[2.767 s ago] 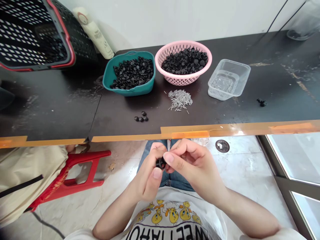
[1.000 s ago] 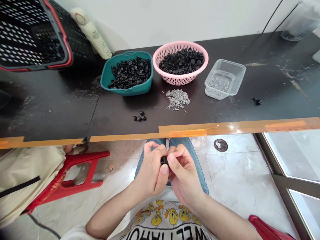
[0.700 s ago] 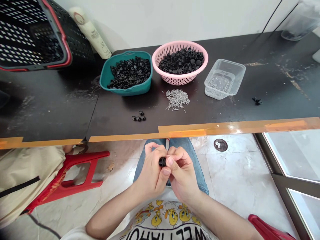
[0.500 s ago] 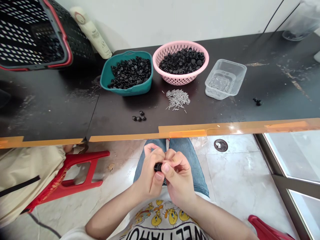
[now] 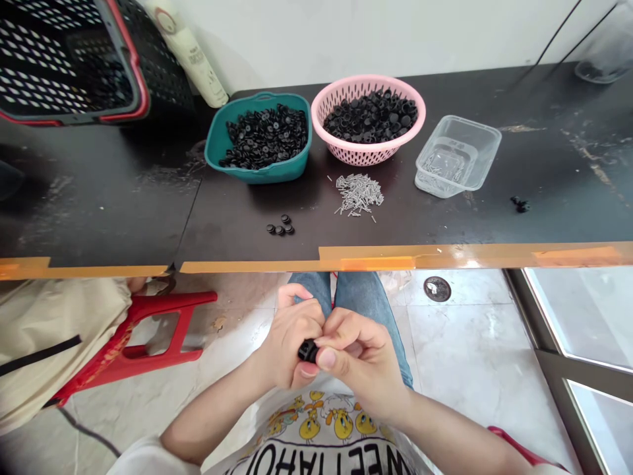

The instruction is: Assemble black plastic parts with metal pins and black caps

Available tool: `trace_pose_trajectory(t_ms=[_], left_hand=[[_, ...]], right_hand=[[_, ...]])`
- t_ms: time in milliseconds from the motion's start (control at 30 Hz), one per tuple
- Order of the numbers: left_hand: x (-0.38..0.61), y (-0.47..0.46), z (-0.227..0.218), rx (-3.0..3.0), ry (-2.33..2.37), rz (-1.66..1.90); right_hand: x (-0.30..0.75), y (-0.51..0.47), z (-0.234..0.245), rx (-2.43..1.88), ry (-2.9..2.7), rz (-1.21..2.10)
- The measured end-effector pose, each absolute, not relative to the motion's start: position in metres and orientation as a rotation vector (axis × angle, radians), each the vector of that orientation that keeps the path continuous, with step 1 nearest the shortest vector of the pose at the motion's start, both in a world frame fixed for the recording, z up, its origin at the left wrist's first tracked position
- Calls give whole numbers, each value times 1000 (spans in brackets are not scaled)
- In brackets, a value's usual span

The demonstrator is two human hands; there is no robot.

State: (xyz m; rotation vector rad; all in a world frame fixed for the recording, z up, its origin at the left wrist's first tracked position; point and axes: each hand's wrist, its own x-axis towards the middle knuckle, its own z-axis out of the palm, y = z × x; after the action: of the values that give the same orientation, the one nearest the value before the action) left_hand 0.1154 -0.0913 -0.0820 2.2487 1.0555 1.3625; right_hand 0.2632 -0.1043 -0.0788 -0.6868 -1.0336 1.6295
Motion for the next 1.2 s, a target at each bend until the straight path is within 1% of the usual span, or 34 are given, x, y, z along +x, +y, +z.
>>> trace_pose_trajectory(t_ms=[200, 367, 533, 767, 933, 1100, 1200], left_hand=[[112, -89, -78, 2290, 983, 1277], [109, -90, -76, 2319, 1064, 1126], [107, -88, -76, 2296, 1036, 1144], [105, -84, -81, 2242, 1018, 1127], [103, -84, -86, 2210, 1057, 1097], [103, -85, -88, 2187, 1070, 1045], [103, -85, -88, 2166, 1065, 1055]], right_hand=[[285, -82, -69, -607, -1481, 1476], [292, -73, -69, -553, -1609, 1413], [297, -65, -67, -575, -1677, 1394], [295, -60, -62, -714, -1569, 1549], [290, -67, -64, -822, -1475, 1563], [287, -73, -68, -873, -1361, 1653], [286, -75, -72, -879, -1342, 1635]])
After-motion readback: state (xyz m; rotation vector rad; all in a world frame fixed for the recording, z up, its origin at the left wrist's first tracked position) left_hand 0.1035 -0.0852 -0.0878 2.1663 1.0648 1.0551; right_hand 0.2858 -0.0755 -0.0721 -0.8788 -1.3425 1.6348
